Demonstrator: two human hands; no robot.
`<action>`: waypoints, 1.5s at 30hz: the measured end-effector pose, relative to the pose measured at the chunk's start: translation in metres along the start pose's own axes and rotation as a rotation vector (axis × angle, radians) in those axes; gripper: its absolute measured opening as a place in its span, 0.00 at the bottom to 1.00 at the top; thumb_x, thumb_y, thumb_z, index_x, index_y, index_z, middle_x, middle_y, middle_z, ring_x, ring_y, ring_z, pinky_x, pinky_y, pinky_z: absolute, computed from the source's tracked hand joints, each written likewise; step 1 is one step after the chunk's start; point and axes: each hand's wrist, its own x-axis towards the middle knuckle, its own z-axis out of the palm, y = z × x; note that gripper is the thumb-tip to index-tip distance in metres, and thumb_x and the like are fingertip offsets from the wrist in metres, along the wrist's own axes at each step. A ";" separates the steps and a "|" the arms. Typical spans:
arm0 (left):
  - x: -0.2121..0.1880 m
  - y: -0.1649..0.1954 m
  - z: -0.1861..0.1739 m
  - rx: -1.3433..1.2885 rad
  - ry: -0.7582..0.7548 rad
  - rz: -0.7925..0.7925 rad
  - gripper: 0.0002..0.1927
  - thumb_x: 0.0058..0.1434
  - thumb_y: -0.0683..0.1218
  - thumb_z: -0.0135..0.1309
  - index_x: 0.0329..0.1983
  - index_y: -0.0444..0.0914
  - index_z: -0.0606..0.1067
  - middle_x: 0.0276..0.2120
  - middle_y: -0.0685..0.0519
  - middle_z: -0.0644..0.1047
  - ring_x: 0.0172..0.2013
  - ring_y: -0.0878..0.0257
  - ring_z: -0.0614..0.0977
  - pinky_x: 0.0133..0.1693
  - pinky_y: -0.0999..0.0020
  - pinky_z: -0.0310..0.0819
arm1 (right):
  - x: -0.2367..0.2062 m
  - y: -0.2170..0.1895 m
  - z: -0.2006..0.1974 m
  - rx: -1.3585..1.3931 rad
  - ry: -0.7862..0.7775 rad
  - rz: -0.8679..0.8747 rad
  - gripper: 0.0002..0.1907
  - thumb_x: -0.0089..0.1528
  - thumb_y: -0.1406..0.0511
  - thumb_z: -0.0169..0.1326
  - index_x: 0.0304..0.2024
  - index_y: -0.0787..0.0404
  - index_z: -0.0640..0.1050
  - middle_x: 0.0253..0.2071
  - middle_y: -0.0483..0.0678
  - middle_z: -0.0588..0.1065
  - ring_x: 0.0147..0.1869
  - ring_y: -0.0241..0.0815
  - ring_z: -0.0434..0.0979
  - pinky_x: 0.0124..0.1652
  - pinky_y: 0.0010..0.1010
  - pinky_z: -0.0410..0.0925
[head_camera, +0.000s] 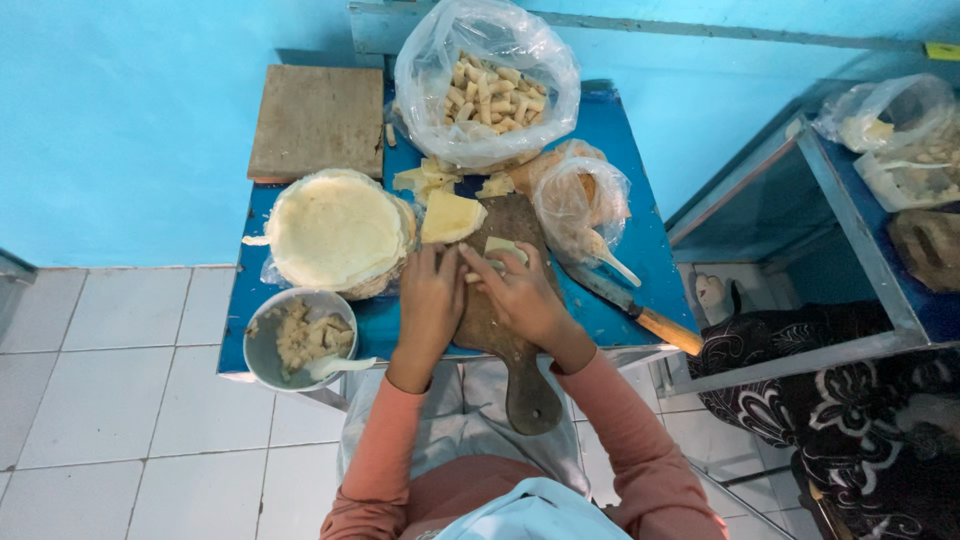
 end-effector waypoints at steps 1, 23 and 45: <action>-0.001 0.001 -0.002 -0.020 0.006 -0.022 0.15 0.62 0.40 0.56 0.52 0.32 0.75 0.45 0.41 0.72 0.45 0.43 0.74 0.46 0.51 0.68 | 0.002 0.003 0.002 -0.001 0.004 0.014 0.34 0.60 0.71 0.58 0.69 0.60 0.68 0.44 0.52 0.77 0.55 0.51 0.75 0.61 0.48 0.60; -0.002 0.026 -0.013 -0.262 0.029 -0.021 0.23 0.63 0.45 0.60 0.60 0.33 0.71 0.49 0.41 0.72 0.49 0.43 0.75 0.50 0.53 0.69 | 0.033 0.107 -0.114 0.865 -0.644 0.609 0.35 0.56 0.72 0.63 0.67 0.59 0.72 0.38 0.52 0.80 0.40 0.36 0.79 0.40 0.25 0.71; -0.001 0.007 0.041 0.110 -0.091 -0.086 0.13 0.55 0.44 0.62 0.39 0.33 0.74 0.40 0.40 0.73 0.45 0.42 0.74 0.42 0.48 0.69 | -0.067 0.139 -0.059 0.070 -0.092 0.823 0.37 0.51 0.72 0.65 0.59 0.59 0.62 0.29 0.55 0.81 0.35 0.58 0.83 0.35 0.46 0.73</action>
